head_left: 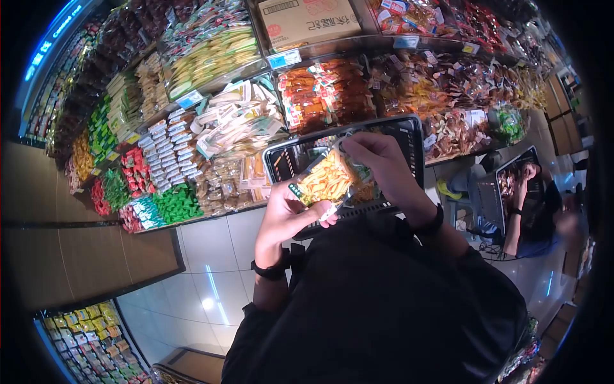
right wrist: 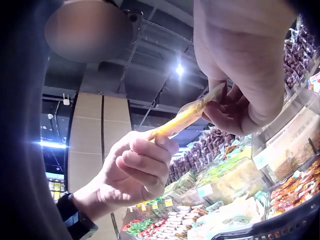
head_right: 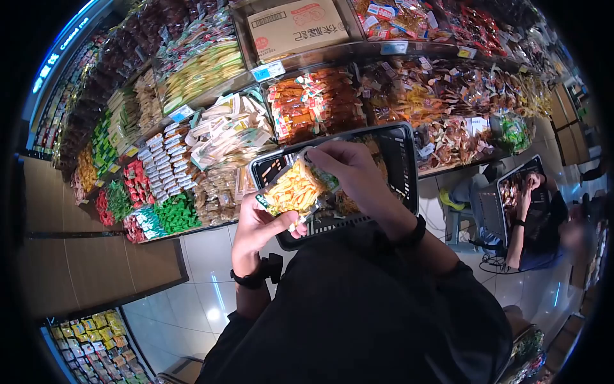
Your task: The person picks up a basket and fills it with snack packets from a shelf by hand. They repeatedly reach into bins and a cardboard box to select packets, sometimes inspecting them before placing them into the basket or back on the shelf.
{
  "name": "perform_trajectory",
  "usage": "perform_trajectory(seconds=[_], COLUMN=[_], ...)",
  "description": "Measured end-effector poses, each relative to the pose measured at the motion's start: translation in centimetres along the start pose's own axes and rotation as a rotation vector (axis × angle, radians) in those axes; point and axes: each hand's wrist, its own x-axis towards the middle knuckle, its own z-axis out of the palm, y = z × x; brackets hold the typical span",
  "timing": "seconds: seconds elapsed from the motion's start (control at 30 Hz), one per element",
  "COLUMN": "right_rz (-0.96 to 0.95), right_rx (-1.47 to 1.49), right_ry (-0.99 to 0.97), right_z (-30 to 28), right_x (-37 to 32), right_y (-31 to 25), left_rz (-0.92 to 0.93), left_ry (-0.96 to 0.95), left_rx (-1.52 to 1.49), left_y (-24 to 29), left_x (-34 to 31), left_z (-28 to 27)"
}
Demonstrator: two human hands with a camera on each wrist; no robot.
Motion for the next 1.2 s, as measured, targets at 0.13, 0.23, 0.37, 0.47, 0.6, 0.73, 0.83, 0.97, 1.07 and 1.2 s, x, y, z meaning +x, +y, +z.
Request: perform_trajectory(seconds=[0.13, 0.23, 0.37, 0.47, 0.6, 0.73, 0.83, 0.97, 1.07, 1.2], right_rz=[-0.035, 0.001, 0.089, 0.003, -0.095, -0.106, -0.133, -0.108, -0.348, -0.164], right_rx=[0.039, 0.04, -0.188, 0.082, 0.0, -0.016, -0.009, -0.054, -0.525, -0.623], right_ry=[0.01, 0.072, 0.022, -0.105, -0.134, -0.166, -0.204, -0.076, -0.154, -0.203], right_z=[0.2, 0.0, 0.6, 2.3, 2.0, 2.3, 2.2, 3.0, 4.3, 4.3], right_x=[-0.1, 0.2, -0.5, -0.5, -1.3, -1.9, -1.9, -2.0, -1.2, -0.1], right_y=[-0.4, -0.5, -1.8, -2.1, -2.3, -2.7, -2.6, -2.1, -1.7, -0.5], left_rz=[0.102, 0.291, 0.499, 0.215, 0.124, 0.051, 0.04, 0.124, 0.243, 0.307], left_ry=[0.099, 0.409, 0.321, 0.401, 0.174, 0.014, -0.018, 0.186, 0.352, 0.345], left_rx=[0.035, 0.387, 1.289, 0.704, -0.203, -0.306, -0.339, -0.233, 0.295, 0.728], left_y=[-0.8, 1.9, 1.8, -0.7, 1.6, 1.9, 1.8, 1.8, -1.2, -2.5], left_x=[0.4, 0.8, 1.5, 0.9, 0.3, -0.3, -0.4, 0.2, 1.2, 2.6], left_z=[0.3, 2.8, 3.1, 1.9, 2.0, 1.6, 1.6, 2.1, 1.2, 2.2])
